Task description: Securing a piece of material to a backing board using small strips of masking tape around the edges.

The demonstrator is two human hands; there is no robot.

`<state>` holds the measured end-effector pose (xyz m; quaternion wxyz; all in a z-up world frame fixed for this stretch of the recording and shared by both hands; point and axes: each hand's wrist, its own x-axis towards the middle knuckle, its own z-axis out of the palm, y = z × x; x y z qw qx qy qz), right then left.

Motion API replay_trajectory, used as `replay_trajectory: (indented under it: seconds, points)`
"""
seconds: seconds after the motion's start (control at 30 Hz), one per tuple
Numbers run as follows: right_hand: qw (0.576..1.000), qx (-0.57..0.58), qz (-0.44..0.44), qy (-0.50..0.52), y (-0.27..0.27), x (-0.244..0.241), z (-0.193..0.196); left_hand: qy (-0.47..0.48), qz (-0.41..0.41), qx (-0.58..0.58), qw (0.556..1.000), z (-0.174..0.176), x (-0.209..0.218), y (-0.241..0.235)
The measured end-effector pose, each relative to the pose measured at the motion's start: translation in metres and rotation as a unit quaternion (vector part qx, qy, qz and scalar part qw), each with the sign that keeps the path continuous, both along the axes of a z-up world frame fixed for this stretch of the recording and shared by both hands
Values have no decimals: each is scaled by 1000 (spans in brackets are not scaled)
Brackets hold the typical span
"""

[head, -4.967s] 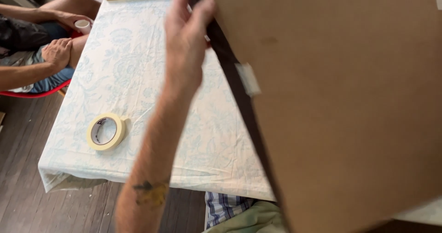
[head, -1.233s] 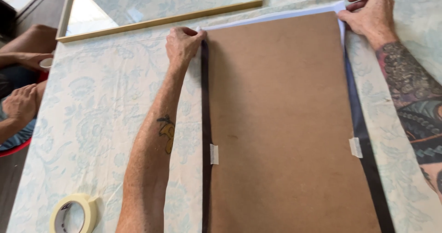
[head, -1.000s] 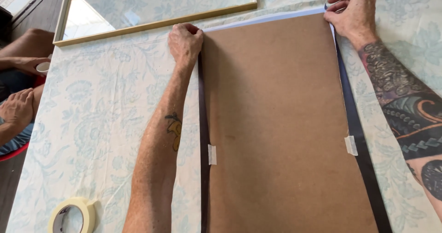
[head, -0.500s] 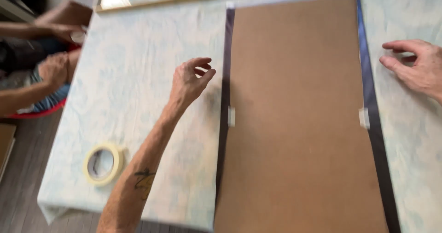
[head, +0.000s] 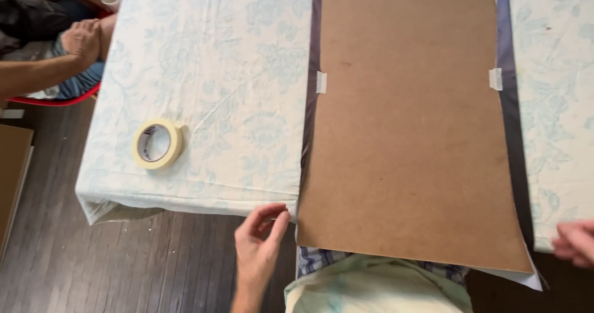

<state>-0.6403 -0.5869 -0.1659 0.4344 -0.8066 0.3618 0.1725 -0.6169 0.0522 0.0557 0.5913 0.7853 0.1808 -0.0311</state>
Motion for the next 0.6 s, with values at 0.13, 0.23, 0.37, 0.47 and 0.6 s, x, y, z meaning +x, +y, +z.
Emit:
replay_trajectory:
  seconds: [0.13, 0.23, 0.37, 0.47, 0.6]
  points:
    - [987, -36, -27, -155, 140, -45, 127, -54, 116, -68, 989, -4, -20, -27]
    - [981, -90, -7, -172, 222, -35, 217, -96, 64, -3, 993, -20, -34, -32]
    - [974, -59, -73, -207, 227, -31, 218, -23, 158, -136, 978, -43, -33, -31]
    - [974, -51, -81, -205, 220, -34, 212, -25, 120, -24, 992, -54, -35, -32]
    - [976, -22, -102, -191, 206, -43, 189, 44, 288, -324, 900, -92, -35, -33]
